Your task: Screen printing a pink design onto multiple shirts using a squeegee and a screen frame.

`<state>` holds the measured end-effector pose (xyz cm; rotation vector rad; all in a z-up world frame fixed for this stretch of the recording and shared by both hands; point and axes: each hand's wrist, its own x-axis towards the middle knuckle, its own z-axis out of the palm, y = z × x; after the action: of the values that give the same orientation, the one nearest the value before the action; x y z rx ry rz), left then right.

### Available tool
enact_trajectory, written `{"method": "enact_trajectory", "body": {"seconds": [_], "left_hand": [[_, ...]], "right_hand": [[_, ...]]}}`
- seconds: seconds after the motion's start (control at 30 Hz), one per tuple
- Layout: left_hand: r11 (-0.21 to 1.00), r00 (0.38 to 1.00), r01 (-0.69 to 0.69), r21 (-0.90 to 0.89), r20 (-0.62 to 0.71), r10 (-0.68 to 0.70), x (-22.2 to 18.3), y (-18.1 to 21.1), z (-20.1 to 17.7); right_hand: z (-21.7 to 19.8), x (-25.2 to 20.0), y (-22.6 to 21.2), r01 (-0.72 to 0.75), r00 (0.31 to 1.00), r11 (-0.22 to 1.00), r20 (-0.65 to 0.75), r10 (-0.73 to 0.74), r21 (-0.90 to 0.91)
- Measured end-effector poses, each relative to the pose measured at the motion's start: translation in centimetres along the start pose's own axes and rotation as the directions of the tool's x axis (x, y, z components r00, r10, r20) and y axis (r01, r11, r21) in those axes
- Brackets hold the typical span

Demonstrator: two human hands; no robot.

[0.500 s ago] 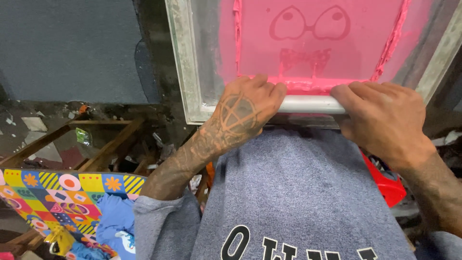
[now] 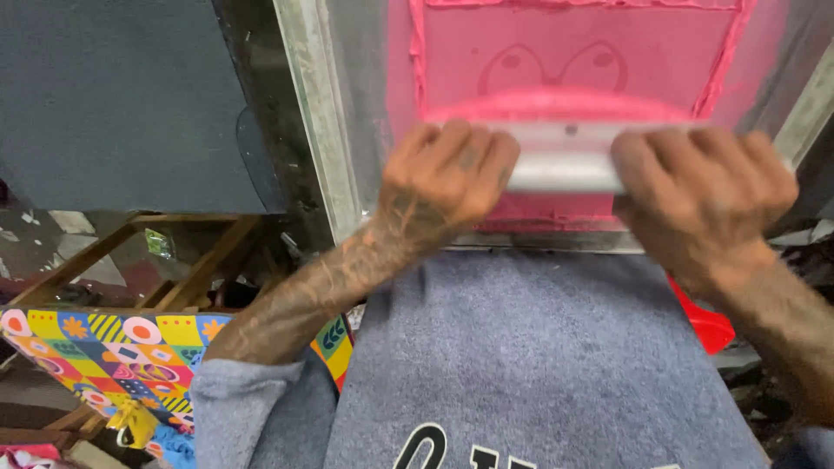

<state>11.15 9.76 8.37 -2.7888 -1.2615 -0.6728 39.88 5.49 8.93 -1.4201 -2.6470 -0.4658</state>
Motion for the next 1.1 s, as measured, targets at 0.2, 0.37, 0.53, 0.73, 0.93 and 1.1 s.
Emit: {"method": "enact_trajectory", "body": {"seconds": [0.2, 0.37, 0.53, 0.73, 0.93, 1.1], "left_hand": [[0.982, 0.989, -0.041, 0.185, -0.133, 0.066, 5.8, -4.0, 0.7], [0.978, 0.982, -0.057, 0.200, -0.164, 0.090, 8.8, -6.8, 2.3], [0.996, 0.995, -0.028, 0.085, -0.089, 0.036, 9.3, -7.2, 2.4], [1.000, 1.000, -0.018, 0.019, -0.015, 0.019, 8.9, -7.0, 0.9], [1.000, 0.991, -0.014, -0.012, 0.130, 0.015, 7.2, -6.8, 0.8], [1.000, 0.990, 0.010, 0.020, 0.140, -0.013, 11.8, -8.6, -0.9]], "right_hand": [[1.6, 6.8, 3.3, 0.044, 0.990, 0.992, -0.126, -0.059, -0.120], [4.1, 9.8, 5.8, 0.009, 0.988, 0.983, -0.152, -0.037, -0.181], [3.3, 10.8, 6.4, -0.030, 1.000, 0.982, 0.000, 0.031, -0.185], [3.0, 10.7, 6.4, -0.047, 0.998, 0.996, 0.035, 0.050, -0.081], [2.3, 8.9, 5.8, -0.061, 0.997, 0.983, 0.064, 0.051, 0.172], [-0.1, 12.2, 8.4, -0.054, 0.993, 0.995, 0.100, 0.062, -0.089]]}}
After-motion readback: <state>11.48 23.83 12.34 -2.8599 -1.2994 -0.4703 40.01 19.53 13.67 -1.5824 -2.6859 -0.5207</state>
